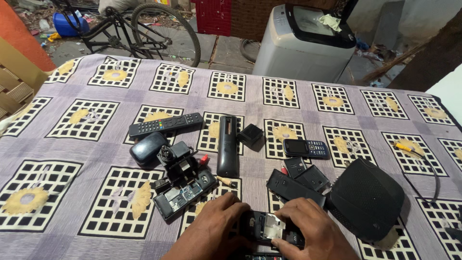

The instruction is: The person disassembles several remote controls on a patterned tablecloth. They use a yellow-handled screwdriver to pry open the cases, remove the internal circuit boards, and separate the button panels. The person handles multiple remotes one at a time, placing the separated parts on the table.

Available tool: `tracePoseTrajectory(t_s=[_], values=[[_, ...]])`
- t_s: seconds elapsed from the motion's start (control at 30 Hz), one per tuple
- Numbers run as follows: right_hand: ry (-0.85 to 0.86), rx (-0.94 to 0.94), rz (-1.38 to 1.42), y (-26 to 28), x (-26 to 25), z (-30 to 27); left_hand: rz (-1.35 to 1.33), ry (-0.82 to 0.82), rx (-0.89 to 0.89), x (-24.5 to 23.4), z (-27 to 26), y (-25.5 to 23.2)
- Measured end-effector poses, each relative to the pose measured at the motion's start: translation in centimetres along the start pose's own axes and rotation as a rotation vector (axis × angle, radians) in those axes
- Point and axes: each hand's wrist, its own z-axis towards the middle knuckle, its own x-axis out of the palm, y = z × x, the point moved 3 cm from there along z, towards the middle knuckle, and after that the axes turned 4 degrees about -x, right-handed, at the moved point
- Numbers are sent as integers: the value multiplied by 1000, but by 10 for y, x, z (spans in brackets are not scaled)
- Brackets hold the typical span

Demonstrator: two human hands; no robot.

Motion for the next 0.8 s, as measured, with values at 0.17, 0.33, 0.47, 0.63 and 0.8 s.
tracePoseTrajectory(t_s=[0.17, 0.33, 0.47, 0.63, 0.8], values=[[31, 58, -1, 6, -2, 3, -20, 45, -70, -2, 9, -5], [41, 49, 1, 5, 0, 5, -16, 24, -75, -1, 9, -2], [62, 35, 19, 6, 0, 6, 4, 55, -113, 1, 12, 1], [117, 139, 73, 11, -3, 8, 17, 70, -126, 3, 12, 3], [163, 182, 84, 15, -4, 10, 34, 80, -136, 5, 14, 5]])
